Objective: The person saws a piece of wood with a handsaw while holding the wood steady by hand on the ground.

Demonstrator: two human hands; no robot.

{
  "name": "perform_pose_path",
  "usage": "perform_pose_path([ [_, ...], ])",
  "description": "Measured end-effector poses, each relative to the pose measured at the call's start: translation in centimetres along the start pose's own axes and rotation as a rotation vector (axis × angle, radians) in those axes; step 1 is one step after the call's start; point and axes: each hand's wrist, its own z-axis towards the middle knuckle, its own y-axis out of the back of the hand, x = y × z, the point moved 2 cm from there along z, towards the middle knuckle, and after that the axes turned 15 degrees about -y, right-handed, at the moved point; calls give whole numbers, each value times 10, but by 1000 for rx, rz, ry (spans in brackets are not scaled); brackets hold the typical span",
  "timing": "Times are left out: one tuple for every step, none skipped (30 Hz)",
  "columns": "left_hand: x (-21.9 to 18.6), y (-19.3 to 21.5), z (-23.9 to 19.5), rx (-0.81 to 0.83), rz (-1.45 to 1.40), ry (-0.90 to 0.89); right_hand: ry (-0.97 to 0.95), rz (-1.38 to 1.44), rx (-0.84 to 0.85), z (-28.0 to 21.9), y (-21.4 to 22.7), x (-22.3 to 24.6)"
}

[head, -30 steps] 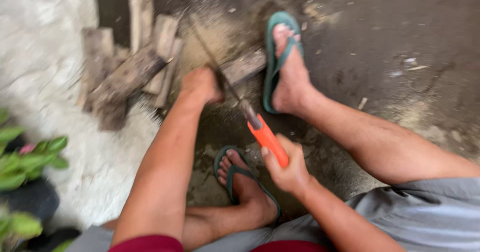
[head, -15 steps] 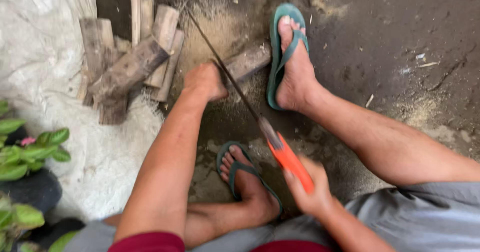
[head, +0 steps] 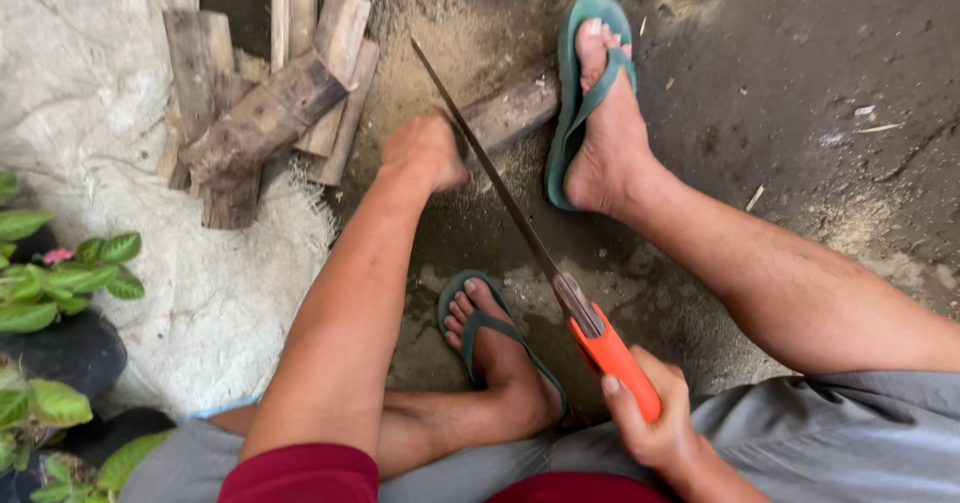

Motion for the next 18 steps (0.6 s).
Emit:
perform_pose_path([
  [-1, -3, -2, -2, -3, 14, 21, 9, -9, 10, -7, -4],
  [-4, -3, -4, -43, -9, -9, 51, 13, -36, 26, -13, -6],
  [-6, -2, -8, -85, -16, -31, -45, 46, -39, 58, -22, -10],
  [-2, 2, -16, -131, -19, -29, -130, 89, -22, 86, -33, -8],
  [0, 2, -24, -102, -35, -12, -177, 147, 6, 85, -36, -4],
  [-2, 7, -21, -84, -48, -21, -218, 199, 7, 88, -36, -1],
  [-3, 12, -16, -65, -61, -31, -259, 252, 9, 91, -35, 0],
  [-5, 6, -18, -42, -44, -32, -140, 123, -11, 74, -31, 2],
  [-7, 0, -20, -19, -28, -33, -21, -7, -28, 52, -24, 5],
  [-4, 6, -13, -31, -4, -36, 54, 30, -1, 30, -12, 10],
  [-1, 14, -3, -51, -11, -37, 128, 65, 28, 14, -4, 16],
  [1, 7, -4, -37, -33, -20, 107, 48, 9, 17, -6, 15],
  [3, -2, -7, -22, -55, -2, 87, 30, -9, 28, -11, 12],
  [3, -7, -7, -42, -54, -9, 75, 5, -54, 41, -14, 10],
  [3, -12, -8, -62, -54, -16, 0, 41, -35, 62, -23, 8],
  [7, -7, -10, -102, -43, -12, -52, 86, -12, 85, -35, 12],
  [10, -5, -13, -114, -41, -12, -51, 107, -9, 87, -40, 19],
  [8, -3, -10, -132, -45, -37, -49, 114, -26, 92, -41, 24],
])
